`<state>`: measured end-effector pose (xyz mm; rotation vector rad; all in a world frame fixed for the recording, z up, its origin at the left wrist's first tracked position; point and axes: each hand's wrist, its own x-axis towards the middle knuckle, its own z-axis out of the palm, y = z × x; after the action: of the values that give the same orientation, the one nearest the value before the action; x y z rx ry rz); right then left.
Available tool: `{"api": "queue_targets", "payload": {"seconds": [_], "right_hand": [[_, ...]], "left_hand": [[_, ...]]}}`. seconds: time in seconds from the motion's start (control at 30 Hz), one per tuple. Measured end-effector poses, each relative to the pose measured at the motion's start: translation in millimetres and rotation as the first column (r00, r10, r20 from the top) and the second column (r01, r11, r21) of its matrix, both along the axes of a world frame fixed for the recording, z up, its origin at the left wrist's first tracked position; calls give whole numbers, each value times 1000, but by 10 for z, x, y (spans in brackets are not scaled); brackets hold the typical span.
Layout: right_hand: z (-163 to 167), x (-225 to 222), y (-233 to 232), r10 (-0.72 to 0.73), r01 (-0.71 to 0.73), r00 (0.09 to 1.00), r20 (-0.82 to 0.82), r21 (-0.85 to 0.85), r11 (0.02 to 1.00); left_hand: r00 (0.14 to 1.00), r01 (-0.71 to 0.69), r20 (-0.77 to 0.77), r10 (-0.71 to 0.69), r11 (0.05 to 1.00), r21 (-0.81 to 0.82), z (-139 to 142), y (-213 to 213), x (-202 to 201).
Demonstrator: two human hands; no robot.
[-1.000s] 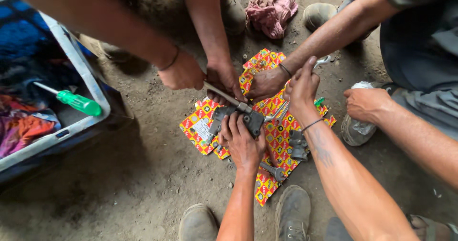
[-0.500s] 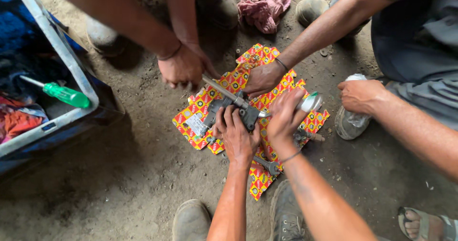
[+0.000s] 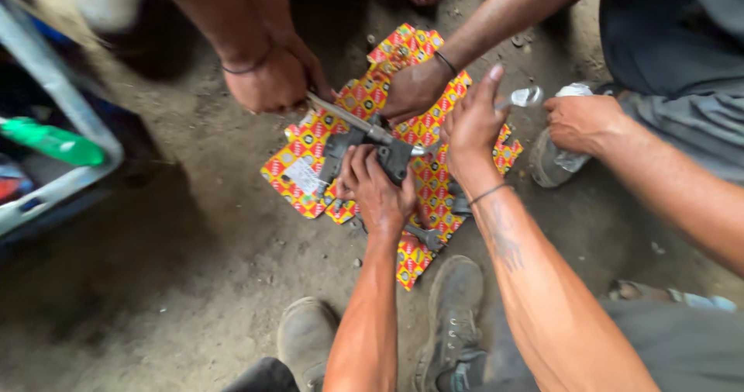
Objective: The person uses a wrench to loosen and remove a bolt from a mechanical part while sitting on the ground. Another person assists by holding the part and handing over tools. The person then cleans the part with a cloth and reassembles it with the help of the other person.
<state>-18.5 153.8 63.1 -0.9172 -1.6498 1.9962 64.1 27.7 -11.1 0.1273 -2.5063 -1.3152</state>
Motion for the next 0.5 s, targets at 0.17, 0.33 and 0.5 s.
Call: {"api": "queue_targets", "payload": {"seconds": [0.17,0.33,0.5], "right_hand": [[-215,-174,419,69,-61,986,155,-55,997],[-19,-429,391,151,-102,933,327,-161,982],[534,-1064,147,138,-153,968,208,60,986]], "left_hand": [[998,29,62,-30,999,24,-103,64,13],[996,55,63,-55,998,-11,-38,-13,-10],[989,-42,-146,24,992,-122,99,5,-206]]}}
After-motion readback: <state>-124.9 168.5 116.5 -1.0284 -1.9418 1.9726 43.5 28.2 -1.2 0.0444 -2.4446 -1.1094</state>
